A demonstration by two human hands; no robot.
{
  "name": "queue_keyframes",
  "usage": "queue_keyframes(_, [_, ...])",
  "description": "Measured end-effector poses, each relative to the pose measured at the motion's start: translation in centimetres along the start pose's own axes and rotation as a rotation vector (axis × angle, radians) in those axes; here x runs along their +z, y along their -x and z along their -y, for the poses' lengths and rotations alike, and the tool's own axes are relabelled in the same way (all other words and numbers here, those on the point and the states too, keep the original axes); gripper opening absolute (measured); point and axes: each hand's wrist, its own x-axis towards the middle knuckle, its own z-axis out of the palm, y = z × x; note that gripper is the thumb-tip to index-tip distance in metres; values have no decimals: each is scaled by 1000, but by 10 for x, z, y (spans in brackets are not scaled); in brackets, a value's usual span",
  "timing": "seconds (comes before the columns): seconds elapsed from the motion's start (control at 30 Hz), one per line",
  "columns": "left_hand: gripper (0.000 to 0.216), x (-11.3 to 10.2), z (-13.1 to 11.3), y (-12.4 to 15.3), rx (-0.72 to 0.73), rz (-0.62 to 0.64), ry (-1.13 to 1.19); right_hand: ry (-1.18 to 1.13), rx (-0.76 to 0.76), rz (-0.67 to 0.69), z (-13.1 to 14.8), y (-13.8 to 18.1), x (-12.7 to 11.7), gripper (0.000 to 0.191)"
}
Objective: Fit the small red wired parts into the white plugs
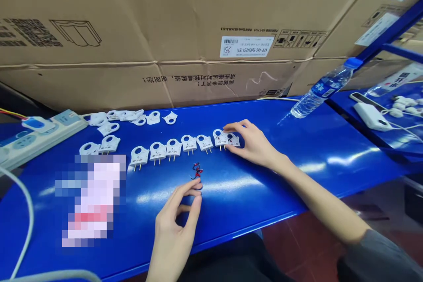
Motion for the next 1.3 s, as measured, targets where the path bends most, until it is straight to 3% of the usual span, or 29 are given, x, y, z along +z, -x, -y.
queue_keyframes(0.23, [39,-1,3,0,20,39,-8,31,-21,61,4,2,9,48])
queue_keyframes(0.57, [40,0,1,0,19,47,-19,-10,-123,22,7,2,7,58])
queue_keyframes(0.9, [38,-1,-2,1,14,61,-20,9,-233,70,18,-11,38,80])
queue_keyframes(1.3, [36,2,-1,1,11,54,-32,56,-204,34,27,-13,40,74])
